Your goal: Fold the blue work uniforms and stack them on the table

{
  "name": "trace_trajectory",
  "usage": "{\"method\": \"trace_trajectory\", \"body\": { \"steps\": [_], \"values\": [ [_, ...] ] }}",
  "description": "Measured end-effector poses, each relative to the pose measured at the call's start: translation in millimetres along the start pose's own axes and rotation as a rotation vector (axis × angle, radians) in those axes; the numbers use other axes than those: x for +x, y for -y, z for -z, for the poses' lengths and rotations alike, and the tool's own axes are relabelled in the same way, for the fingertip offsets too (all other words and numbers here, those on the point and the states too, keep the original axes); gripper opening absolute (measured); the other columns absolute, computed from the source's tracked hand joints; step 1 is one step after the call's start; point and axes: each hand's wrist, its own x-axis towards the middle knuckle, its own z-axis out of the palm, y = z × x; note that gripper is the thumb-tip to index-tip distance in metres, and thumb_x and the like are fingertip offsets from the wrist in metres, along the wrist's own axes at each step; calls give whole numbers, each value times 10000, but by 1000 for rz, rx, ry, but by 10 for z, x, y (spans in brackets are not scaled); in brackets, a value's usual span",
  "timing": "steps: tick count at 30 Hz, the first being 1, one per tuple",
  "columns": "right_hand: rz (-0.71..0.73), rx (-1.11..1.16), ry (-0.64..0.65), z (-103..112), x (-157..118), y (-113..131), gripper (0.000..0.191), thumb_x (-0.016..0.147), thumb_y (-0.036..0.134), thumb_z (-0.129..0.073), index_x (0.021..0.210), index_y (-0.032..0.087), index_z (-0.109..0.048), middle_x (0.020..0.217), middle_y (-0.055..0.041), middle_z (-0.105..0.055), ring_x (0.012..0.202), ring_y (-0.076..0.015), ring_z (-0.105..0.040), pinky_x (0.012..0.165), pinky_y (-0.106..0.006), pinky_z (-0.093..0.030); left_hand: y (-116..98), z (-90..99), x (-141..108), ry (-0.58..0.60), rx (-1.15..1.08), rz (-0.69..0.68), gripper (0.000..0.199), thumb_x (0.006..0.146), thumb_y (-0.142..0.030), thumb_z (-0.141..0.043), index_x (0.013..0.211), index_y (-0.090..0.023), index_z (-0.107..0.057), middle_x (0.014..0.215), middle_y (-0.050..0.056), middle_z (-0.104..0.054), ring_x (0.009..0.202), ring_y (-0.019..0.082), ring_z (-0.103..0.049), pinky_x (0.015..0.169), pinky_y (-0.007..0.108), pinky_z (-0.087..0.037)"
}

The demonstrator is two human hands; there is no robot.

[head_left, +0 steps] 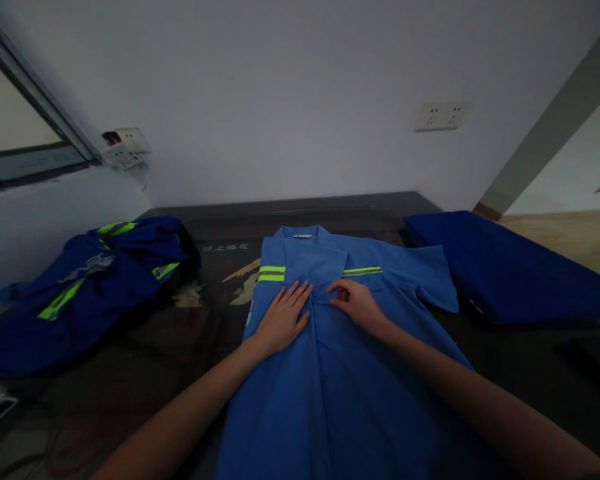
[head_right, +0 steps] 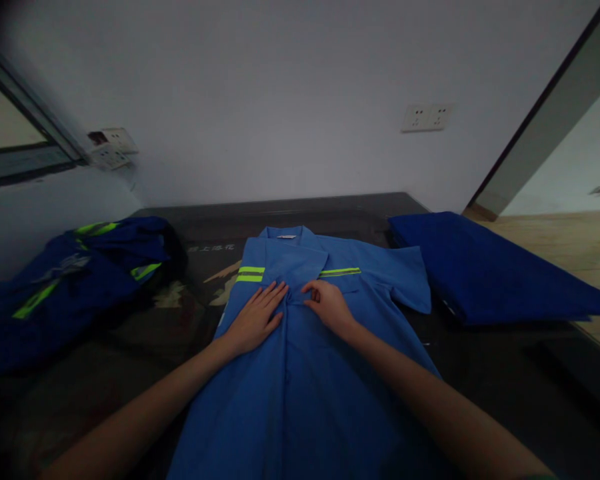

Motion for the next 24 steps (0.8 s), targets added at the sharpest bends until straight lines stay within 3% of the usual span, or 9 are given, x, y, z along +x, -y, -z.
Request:
{"method": "trace_trajectory", "body": {
  "steps": [5, 11, 15, 19, 22, 24],
  "values": [
    [1, -10, -68, -18, -23, 30, 177, 715, 107, -678, 877, 174, -702, 742, -3, -593, 673, -138, -538, 662, -263, -439, -12, 8, -3, 3, 11, -4, 584, 960, -339, -363, 1510, -221, -207, 1570, 32, -232, 1460, 189, -144, 1191, 429, -152],
    [-72, 96, -20, 11, 39, -46, 223, 695, 94, -681, 911, 153, -679, 848, -34, -676, 691, -147, -579, 657, -269, -465, -11, 11, -10, -20, 6, -7, 599, 949, -324, -379, 1509, -199, -204, 1560, 53, -260, 1455, 190, -169, 1185, 418, -177],
    [83, -80, -78, 16, -10, 25, 220, 763, 80, -619, 953, 170, -683, 983, -67, -672, 884, -180, -605, 808, -319, -486, -19, 25, -9, -67, 18, 0, 577, 935, -286, -404, 1482, -158, -274, 1535, 77, -320, 1436, 169, -231, 1187, 383, -186],
    [291, -292, 24, -83, -123, 106, 309, 828, 121, -589, 1122, 172, -668, 1186, -114, -641, 1123, -234, -567, 975, -423, -446, -51, 32, -15, -13, 55, -15, 557, 946, -310, -384, 1481, -192, -285, 1542, 55, -304, 1446, 182, -202, 1192, 447, -148],
    [357, -391, 77, -140, -203, 157, 312, 866, 157, -562, 1163, 148, -658, 1192, -131, -646, 1118, -251, -580, 984, -459, -453, -33, 41, -7, 64, 50, -14, 563, 959, -333, -346, 1499, -215, -241, 1561, 35, -248, 1460, 199, -142, 1186, 508, -107],
    [373, -400, 60, -154, -234, 213, 316, 884, 171, -545, 1180, 131, -650, 1190, -137, -647, 1115, -248, -584, 985, -450, -465, 42, 60, 33, 94, -3, -4, 564, 965, -329, -318, 1506, -200, -219, 1562, 44, -243, 1456, 184, -161, 1186, 482, -140]
  ]
}}
